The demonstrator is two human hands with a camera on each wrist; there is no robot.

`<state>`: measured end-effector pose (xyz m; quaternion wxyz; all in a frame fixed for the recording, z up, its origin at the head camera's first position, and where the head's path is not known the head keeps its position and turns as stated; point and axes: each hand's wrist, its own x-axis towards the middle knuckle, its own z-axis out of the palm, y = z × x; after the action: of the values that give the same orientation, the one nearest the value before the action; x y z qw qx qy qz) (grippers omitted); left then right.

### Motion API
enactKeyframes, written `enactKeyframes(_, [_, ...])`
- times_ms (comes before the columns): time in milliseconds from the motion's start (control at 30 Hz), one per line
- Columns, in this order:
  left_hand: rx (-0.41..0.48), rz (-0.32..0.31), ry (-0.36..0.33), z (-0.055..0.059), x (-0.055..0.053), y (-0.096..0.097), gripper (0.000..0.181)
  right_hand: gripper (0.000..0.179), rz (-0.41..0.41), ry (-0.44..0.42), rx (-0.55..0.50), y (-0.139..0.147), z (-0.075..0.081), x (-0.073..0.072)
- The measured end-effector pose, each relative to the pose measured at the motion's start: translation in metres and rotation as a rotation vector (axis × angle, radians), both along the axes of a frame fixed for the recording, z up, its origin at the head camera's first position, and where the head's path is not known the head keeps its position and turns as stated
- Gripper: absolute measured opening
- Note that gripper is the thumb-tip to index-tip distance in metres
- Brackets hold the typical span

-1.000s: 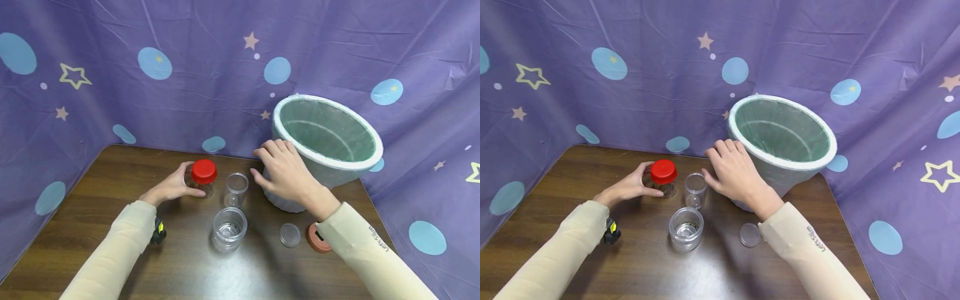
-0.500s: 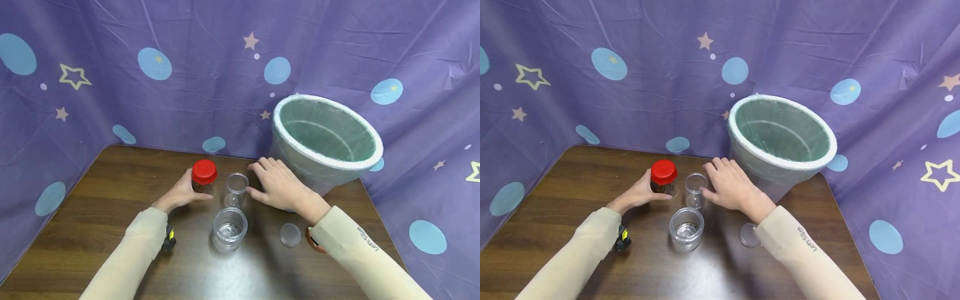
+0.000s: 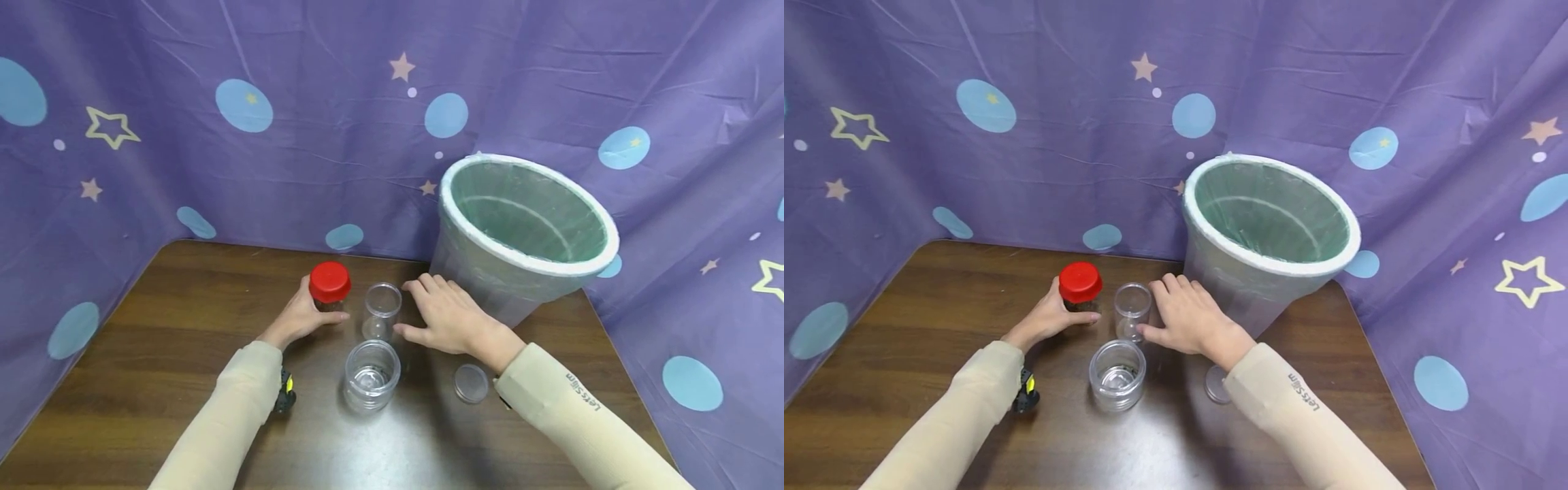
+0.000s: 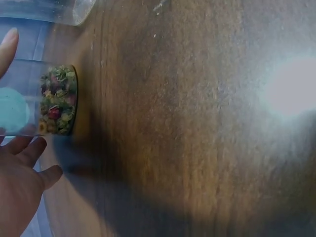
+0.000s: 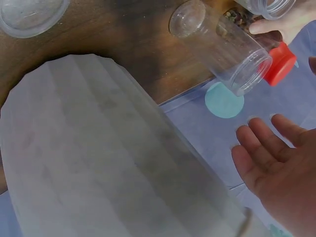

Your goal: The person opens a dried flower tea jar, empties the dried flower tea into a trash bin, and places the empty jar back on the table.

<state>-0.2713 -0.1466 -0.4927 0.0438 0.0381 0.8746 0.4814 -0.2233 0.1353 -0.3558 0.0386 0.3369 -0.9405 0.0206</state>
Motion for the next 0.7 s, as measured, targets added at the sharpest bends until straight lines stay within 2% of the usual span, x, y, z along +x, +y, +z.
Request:
enactKeyframes(167, [-0.022, 0.029, 0.019, -0.001, 0.000, 0.001, 0.092, 0.066, -0.015, -0.003, 0.003, 0.001, -0.002, 0.000])
enactKeyframes(300, [-0.034, 0.031, 0.026, -0.001, 0.001, 0.000, 0.089, 0.066, -0.014, -0.002, 0.004, 0.001, -0.004, 0.001])
enactKeyframes(700, [-0.055, -0.009, 0.077, -0.001, 0.009, -0.007, 0.089, 0.065, -0.019, -0.030, -0.015, 0.005, -0.011, 0.002])
